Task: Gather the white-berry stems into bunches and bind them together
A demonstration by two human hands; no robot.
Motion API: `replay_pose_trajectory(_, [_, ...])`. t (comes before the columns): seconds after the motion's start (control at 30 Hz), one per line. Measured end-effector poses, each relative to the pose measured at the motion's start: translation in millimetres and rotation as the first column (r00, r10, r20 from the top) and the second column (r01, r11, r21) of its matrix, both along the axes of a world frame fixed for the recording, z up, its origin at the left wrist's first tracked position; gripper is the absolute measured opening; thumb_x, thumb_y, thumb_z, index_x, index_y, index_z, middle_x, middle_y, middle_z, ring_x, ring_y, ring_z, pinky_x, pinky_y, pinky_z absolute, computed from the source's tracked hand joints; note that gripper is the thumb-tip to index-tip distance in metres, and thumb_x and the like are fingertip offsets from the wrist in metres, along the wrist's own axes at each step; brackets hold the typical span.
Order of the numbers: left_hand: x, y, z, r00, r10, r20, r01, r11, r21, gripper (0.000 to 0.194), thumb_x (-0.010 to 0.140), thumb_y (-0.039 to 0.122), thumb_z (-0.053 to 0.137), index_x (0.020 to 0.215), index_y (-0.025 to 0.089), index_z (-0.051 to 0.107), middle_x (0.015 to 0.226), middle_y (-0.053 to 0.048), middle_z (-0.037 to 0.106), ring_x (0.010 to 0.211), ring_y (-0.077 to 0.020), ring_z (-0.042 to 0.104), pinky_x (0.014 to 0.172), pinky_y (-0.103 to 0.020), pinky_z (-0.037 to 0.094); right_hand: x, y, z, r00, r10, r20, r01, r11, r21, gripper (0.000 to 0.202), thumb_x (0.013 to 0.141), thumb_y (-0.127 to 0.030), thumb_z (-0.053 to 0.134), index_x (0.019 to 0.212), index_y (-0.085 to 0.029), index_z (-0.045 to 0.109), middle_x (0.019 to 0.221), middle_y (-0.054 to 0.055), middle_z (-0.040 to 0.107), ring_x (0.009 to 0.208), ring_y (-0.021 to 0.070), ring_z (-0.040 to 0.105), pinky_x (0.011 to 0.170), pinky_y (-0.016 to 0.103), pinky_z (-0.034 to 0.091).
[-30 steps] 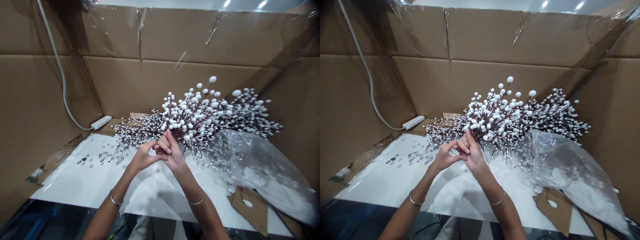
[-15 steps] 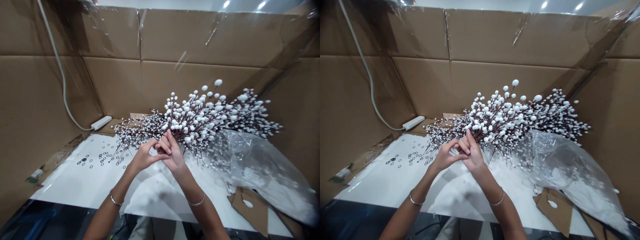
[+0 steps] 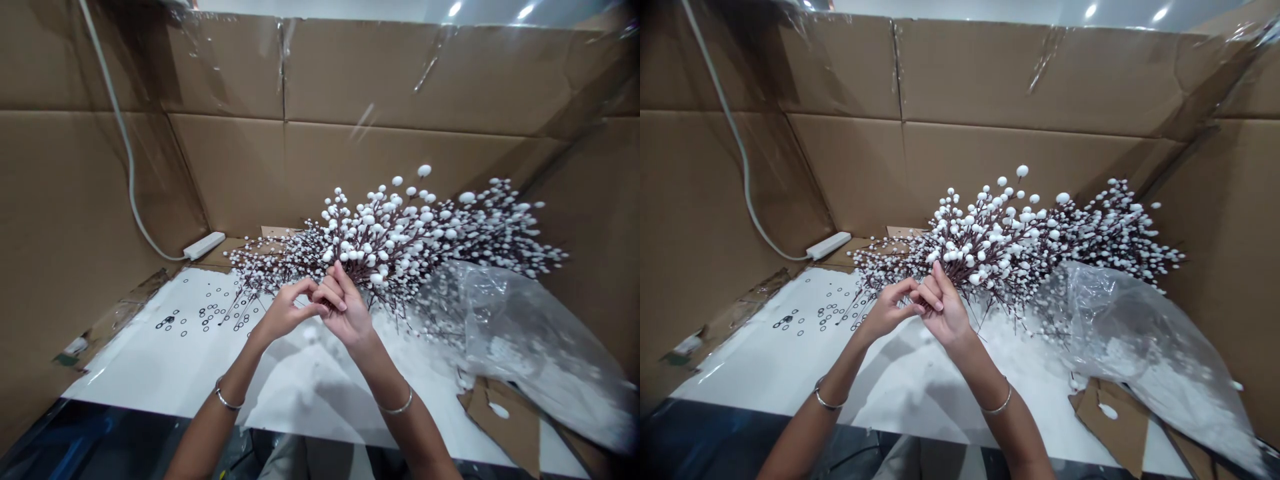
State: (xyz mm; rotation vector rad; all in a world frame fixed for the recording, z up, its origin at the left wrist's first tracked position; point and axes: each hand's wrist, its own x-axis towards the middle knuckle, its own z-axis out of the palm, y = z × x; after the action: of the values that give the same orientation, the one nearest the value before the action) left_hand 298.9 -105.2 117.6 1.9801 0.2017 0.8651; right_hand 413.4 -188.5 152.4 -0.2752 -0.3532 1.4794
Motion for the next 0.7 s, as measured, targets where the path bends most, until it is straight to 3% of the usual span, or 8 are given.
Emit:
replay_pose_trajectory(0.23, [0.0, 8.2, -2.3, 0.983, -0.168, 0.081, 0.179, 0.969, -0.168, 0.038, 0.076, 0.049, 0.069, 0.080, 0.013, 0.058, 0.076, -0.002, 0.057, 0.073, -0.0138, 0.053, 0.070, -0.025, 0.041, -4.4, -2.3, 4.0, 1.000, 0.007, -0.010, -0.007, 1.000, -0.020, 0.042, 0.087, -0.026, 0.059, 0.060, -0.016, 0.028, 0.044, -0.011, 0.010, 0.034, 0.0012, 0.014, 0.057, 0.013, 0.049])
replay_pose_trajectory(0.47, [1.7, 6.4, -9.0, 0.994, -0.060, 0.086, 0.069, 0.992, -0.102, 0.037, 0.078, 0.050, 0.067, 0.077, 0.014, 0.058, 0.071, 0.000, 0.055, 0.070, -0.0128, 0.050, 0.071, -0.025, 0.040, -5.7, -1.4, 0.5, 0.996, -0.035, 0.076, 0.036, 0.999, -0.006, 0.045, 0.087, -0.030, 0.058, 0.058, -0.017, 0.026, 0.041, -0.011, 0.013, 0.035, 0.0029, 0.016, 0.053, 0.016, 0.047])
replay_pose_trajectory(0.57, [2.5, 4.5, -14.9, 0.995, -0.021, 0.099, 0.034, 0.991, -0.132, 0.034, 0.080, 0.048, 0.065, 0.079, 0.014, 0.058, 0.073, 0.000, 0.055, 0.070, -0.0127, 0.051, 0.071, -0.025, 0.040, -5.4, -0.4, 1.0, 0.995, -0.056, 0.089, 0.057, 0.998, -0.012, 0.046, 0.088, -0.029, 0.057, 0.058, -0.018, 0.024, 0.041, -0.011, 0.013, 0.035, 0.0032, 0.014, 0.052, 0.017, 0.047])
replay_pose_trajectory(0.7, [6.4, 5.9, -19.4, 0.979, -0.115, 0.168, 0.156, 0.955, -0.254, 0.045, 0.069, 0.054, 0.073, 0.080, 0.014, 0.056, 0.072, 0.000, 0.054, 0.068, -0.0124, 0.050, 0.066, -0.024, 0.040, -5.6, -0.6, 1.1, 0.997, -0.020, 0.070, 0.021, 1.000, -0.015, 0.046, 0.088, -0.028, 0.057, 0.059, -0.018, 0.023, 0.042, -0.011, 0.012, 0.034, 0.0027, 0.013, 0.053, 0.017, 0.048])
